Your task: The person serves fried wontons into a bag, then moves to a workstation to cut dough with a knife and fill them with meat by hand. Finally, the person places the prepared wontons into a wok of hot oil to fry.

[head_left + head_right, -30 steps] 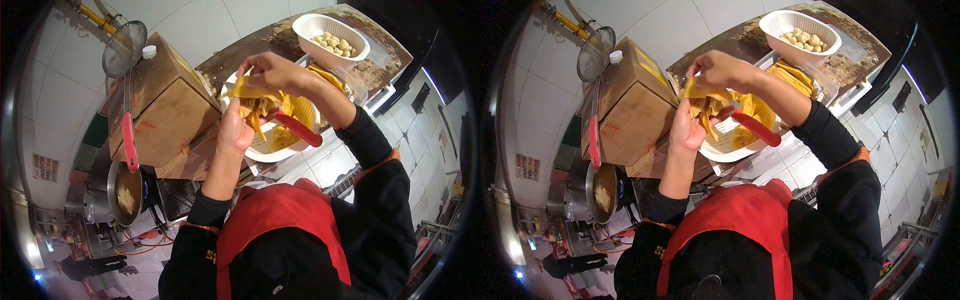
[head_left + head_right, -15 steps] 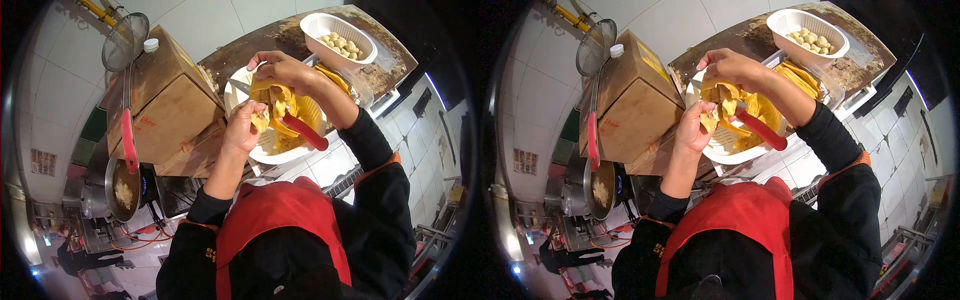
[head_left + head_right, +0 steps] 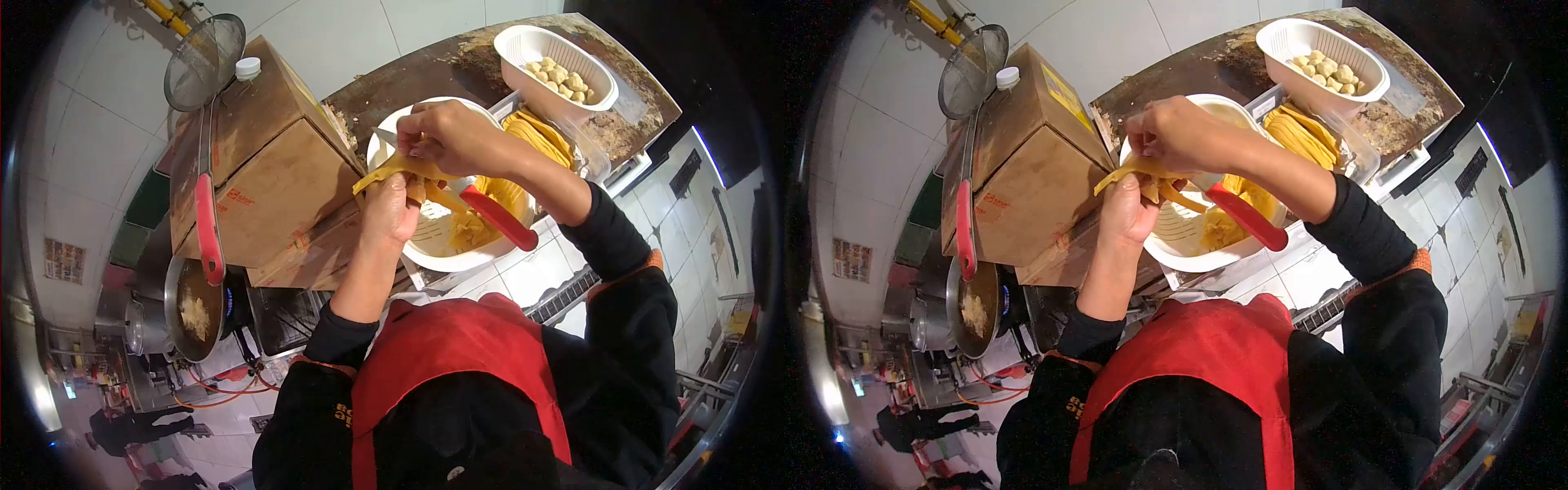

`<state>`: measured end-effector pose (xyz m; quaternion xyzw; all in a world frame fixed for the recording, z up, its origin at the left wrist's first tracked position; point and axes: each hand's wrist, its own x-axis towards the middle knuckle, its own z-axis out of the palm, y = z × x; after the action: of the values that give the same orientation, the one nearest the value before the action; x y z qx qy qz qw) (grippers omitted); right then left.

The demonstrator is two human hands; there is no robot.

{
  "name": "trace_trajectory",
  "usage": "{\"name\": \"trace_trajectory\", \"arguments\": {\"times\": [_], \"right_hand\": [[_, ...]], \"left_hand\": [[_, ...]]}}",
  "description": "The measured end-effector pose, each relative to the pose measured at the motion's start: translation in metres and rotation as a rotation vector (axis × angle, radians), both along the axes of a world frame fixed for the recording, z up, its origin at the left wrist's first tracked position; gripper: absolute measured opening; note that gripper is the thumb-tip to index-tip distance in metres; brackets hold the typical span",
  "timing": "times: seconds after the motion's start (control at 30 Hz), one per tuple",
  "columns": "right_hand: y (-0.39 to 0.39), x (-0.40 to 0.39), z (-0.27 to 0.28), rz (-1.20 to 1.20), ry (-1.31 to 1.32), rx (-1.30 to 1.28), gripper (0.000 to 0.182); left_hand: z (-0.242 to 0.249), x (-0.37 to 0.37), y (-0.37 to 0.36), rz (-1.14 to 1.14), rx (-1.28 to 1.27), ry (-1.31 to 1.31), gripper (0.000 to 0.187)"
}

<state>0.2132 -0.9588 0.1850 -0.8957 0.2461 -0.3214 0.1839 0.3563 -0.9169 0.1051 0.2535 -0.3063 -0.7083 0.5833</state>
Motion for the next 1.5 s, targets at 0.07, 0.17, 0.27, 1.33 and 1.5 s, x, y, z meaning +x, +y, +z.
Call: {"name": "trace_trajectory", "arguments": {"times": [0.07,0.17,0.27,1.33,1.5], "right_hand": [[0.002,-0.004,-0.001,0.019,0.005,-0.039,0.011],[0.007,-0.01,-0.006,0.007,0.027,-0.148,0.011],[0.017,-0.012,-0.008,-0.073,0.137,-0.295,0.01],[0.116,0.052,-0.055,-0.266,-0.009,-0.315,0.057],[0.133,0.114,-0.067,-0.162,-0.308,0.048,0.033]], "left_hand": [[-0.004,0.006,-0.001,-0.001,0.025,0.004,0.023],[0.007,0.004,0.005,0.014,0.041,-0.008,0.023],[0.002,0.004,0.003,0.023,-0.02,-0.073,0.024],[0.027,0.064,0.083,0.325,-0.104,0.006,0.037],[0.022,0.116,0.123,0.501,-0.117,0.031,0.037]]}}
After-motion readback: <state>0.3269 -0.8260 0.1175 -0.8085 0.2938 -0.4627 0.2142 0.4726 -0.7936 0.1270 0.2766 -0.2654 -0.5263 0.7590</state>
